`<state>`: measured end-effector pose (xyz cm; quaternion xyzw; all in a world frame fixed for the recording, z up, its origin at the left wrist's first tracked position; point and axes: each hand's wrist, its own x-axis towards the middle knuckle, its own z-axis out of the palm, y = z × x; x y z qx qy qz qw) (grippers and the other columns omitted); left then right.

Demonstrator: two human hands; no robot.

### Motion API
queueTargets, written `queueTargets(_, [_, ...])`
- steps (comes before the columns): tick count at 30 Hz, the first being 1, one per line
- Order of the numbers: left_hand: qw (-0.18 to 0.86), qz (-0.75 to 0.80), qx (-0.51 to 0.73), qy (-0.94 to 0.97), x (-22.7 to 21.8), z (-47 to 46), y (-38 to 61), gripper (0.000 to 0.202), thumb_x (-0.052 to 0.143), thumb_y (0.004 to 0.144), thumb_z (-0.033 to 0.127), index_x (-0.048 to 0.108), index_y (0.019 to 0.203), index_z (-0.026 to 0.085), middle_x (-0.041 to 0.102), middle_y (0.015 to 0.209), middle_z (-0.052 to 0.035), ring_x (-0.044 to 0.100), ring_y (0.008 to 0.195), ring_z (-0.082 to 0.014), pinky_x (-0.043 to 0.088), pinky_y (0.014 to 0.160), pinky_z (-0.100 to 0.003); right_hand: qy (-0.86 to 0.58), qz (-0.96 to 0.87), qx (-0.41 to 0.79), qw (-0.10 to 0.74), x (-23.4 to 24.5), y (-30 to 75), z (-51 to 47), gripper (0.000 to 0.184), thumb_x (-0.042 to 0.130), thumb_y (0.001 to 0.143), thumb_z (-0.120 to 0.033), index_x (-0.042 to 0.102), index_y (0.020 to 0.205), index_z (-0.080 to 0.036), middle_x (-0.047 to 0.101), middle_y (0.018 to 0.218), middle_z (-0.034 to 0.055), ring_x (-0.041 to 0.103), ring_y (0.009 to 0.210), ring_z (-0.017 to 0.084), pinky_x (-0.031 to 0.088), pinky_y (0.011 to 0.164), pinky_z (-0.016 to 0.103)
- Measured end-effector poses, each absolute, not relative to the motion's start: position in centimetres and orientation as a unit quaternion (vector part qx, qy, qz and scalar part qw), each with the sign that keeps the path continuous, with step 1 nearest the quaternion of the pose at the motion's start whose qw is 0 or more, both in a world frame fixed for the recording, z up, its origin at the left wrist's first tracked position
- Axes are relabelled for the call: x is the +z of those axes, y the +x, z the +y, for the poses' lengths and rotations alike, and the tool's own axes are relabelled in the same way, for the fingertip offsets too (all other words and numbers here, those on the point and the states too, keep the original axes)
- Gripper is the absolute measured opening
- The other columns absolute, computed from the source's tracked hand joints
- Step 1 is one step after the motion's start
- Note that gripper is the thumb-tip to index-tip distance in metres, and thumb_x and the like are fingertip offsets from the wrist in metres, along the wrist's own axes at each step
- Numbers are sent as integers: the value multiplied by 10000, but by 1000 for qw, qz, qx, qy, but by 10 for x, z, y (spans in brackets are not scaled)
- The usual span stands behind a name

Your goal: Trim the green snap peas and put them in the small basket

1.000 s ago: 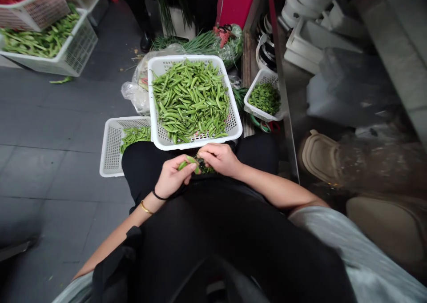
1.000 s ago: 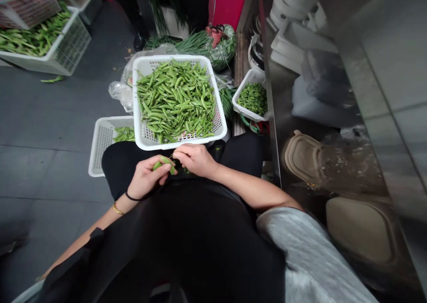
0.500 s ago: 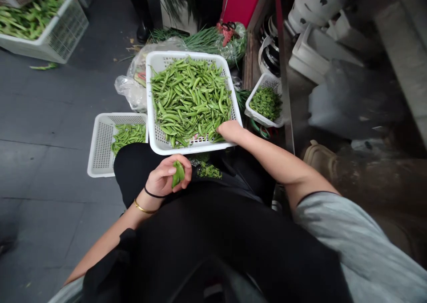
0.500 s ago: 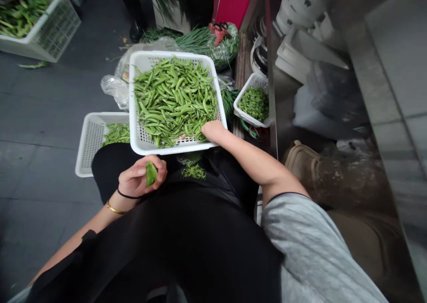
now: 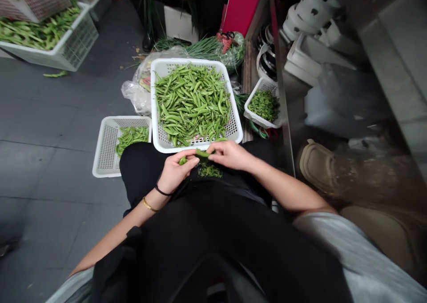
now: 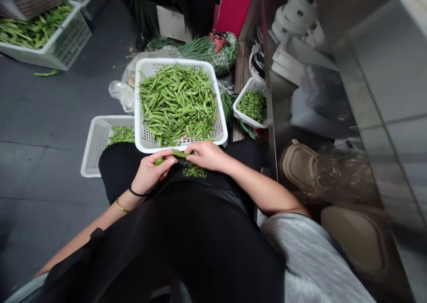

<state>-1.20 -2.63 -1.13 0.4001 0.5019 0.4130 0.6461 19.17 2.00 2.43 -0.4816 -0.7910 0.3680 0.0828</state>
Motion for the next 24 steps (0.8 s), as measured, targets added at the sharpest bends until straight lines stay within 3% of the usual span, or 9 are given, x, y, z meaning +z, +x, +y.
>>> queueTargets(4, [637, 487, 412, 434, -5, -31, -14, 227, 725, 728, 333, 721, 840, 136, 418, 426, 54, 325, 375, -37, 207, 358, -167, -402, -806, 403, 165, 23, 176, -7, 136, 609, 820, -271, 665, 840, -148, 549, 612, -38, 435, 537, 66, 311, 559, 194])
queueTargets(8, [699, 435, 386, 416, 4, -37, -22, 214, 710, 745, 319, 710, 812, 116, 442, 444, 40, 308, 363, -33, 175, 357, -175, -378, -803, 374, 271, 35, 177, 2, 128, 577, 851, -250, 644, 900, -152, 608, 717, -2, 522, 638, 91, 390, 632, 206])
queueTargets(14, [777, 372, 379, 339, 4, -41, -20, 225, 725, 721, 285, 670, 861, 118, 489, 477, 42, 302, 326, -21, 162, 337, -159, -331, -890, 198, 243, 35, 165, -3, 222, 490, 906, -249, 625, 757, -154, 627, 732, 33, 539, 682, 118, 372, 626, 226])
queueTargets(17, [808, 354, 358, 306, 3, -40, -17, 199, 709, 730, 289, 613, 777, 121, 536, 494, 26, 303, 297, -20, 170, 311, -151, -349, -909, 91, 210, 30, 163, -11, 306, 432, 927, -278, 626, 724, -157, 589, 695, 45, 501, 627, 125, 338, 588, 249])
queueTargets(20, [785, 388, 375, 304, 2, -38, -19, 214, 712, 729, 293, 571, 762, 136, 568, 534, 17, 332, 305, -23, 188, 310, -144, -368, -897, 90, 228, 33, 176, -13, 297, 407, 931, -265, 626, 760, -159, 585, 705, 49, 509, 646, 130, 360, 610, 248])
queueTargets(24, [660, 489, 420, 385, 0, -37, -28, 208, 739, 712, 283, 634, 831, 148, 474, 471, 52, 367, 351, -45, 214, 335, -152, -424, -855, 161, 250, 48, 208, -10, 195, 457, 887, -231, 598, 768, -168, 584, 715, 38, 527, 672, 127, 392, 641, 234])
